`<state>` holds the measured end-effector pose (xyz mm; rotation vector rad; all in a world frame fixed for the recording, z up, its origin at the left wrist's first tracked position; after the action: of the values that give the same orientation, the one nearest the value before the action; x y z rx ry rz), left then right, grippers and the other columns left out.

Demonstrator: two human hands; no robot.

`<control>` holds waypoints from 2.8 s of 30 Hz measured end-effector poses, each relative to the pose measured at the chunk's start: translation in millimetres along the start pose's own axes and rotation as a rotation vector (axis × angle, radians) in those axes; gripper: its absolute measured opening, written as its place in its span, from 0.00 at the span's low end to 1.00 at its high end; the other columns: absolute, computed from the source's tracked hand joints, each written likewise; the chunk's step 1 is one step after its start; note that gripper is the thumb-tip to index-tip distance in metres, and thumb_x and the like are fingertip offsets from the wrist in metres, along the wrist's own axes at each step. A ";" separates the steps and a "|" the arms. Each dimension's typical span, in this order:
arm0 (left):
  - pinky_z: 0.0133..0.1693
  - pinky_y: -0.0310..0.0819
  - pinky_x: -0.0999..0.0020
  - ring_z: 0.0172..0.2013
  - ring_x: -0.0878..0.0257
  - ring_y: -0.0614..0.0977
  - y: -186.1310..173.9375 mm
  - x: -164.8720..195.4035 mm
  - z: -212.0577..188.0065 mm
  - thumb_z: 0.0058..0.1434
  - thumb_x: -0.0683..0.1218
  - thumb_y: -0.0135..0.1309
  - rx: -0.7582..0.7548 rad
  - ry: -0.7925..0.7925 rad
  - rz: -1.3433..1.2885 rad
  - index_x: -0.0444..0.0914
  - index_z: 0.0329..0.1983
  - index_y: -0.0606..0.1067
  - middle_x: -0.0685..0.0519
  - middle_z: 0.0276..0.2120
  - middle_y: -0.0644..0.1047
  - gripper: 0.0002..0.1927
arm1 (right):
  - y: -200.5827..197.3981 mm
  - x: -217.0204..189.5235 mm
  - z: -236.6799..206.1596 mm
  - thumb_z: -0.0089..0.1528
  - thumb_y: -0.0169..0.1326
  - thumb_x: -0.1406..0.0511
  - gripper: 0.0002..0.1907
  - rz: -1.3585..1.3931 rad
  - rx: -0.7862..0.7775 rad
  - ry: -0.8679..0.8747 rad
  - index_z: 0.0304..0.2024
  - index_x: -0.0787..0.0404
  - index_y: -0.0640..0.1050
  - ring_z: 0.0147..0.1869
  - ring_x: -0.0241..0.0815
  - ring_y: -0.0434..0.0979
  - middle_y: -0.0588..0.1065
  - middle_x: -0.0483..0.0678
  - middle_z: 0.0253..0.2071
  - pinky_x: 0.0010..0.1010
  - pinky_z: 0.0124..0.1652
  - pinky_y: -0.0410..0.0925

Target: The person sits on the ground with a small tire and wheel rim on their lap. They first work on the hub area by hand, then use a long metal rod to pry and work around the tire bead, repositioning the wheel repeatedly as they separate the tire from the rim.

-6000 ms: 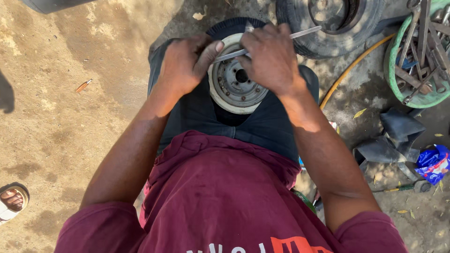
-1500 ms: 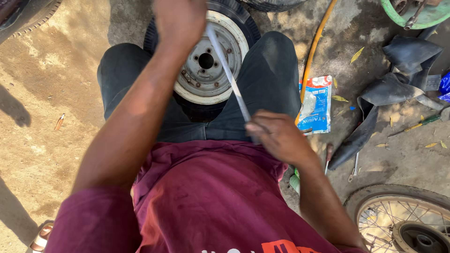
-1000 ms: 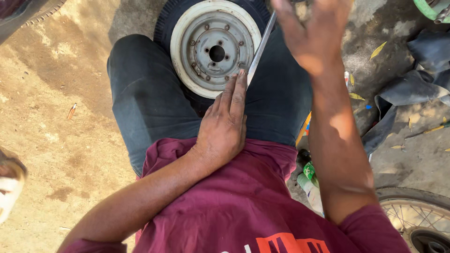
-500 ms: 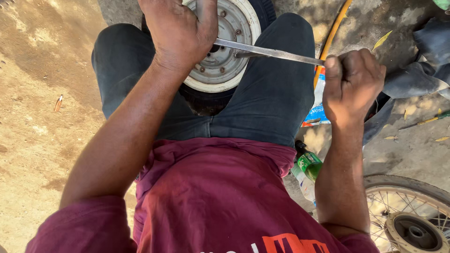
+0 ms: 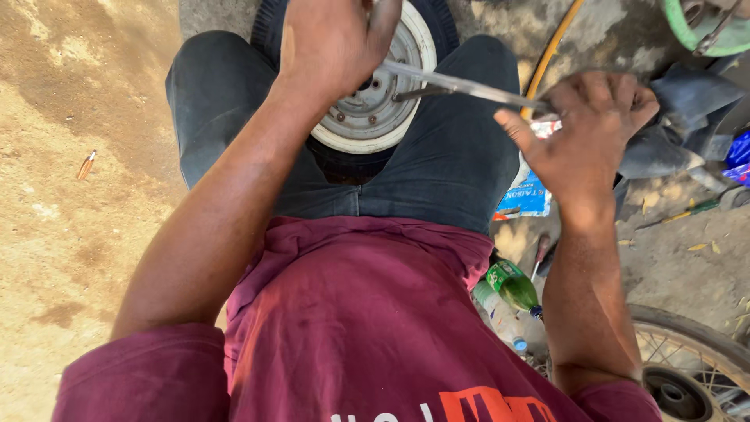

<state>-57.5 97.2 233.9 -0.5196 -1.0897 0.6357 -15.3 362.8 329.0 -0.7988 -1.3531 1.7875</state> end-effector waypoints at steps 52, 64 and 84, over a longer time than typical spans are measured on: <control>0.66 0.62 0.45 0.69 0.44 0.65 21.3 110.5 40.4 0.57 0.48 0.65 -0.266 0.028 -0.283 0.33 0.64 0.67 0.40 0.68 0.65 0.34 | 125.3 -110.3 -57.0 0.62 0.60 0.56 0.16 0.898 -0.304 0.162 0.43 0.60 0.77 0.43 0.57 0.80 0.78 0.54 0.38 0.47 0.41 0.71; 0.72 0.38 0.33 0.69 0.47 0.65 58.1 129.5 41.6 0.68 0.59 0.59 -0.259 0.361 0.243 0.41 0.46 0.78 0.50 0.57 0.76 0.17 | 123.6 -107.1 -48.3 0.61 0.61 0.58 0.17 0.928 -0.397 0.193 0.45 0.64 0.77 0.40 0.54 0.80 0.78 0.54 0.36 0.46 0.40 0.71; 0.63 0.70 0.54 0.60 0.50 0.80 64.9 128.6 40.1 0.61 0.48 0.56 -1.043 0.172 0.085 0.47 0.58 0.79 0.48 0.55 0.81 0.20 | -56.1 15.8 2.8 0.69 0.57 0.66 0.09 0.388 0.407 0.258 0.48 0.66 0.77 0.46 0.62 0.78 0.77 0.60 0.43 0.47 0.46 0.70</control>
<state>-67.3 236.3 288.1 -1.4914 -1.1851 0.0343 -15.3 384.1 383.4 -1.0659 -0.6641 2.0759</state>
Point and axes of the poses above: each hand's wrist, its own z-axis towards the middle knuckle, its own y-axis out of the palm, x = y × z, the point moved 6 cm from there along z, towards the middle knuckle
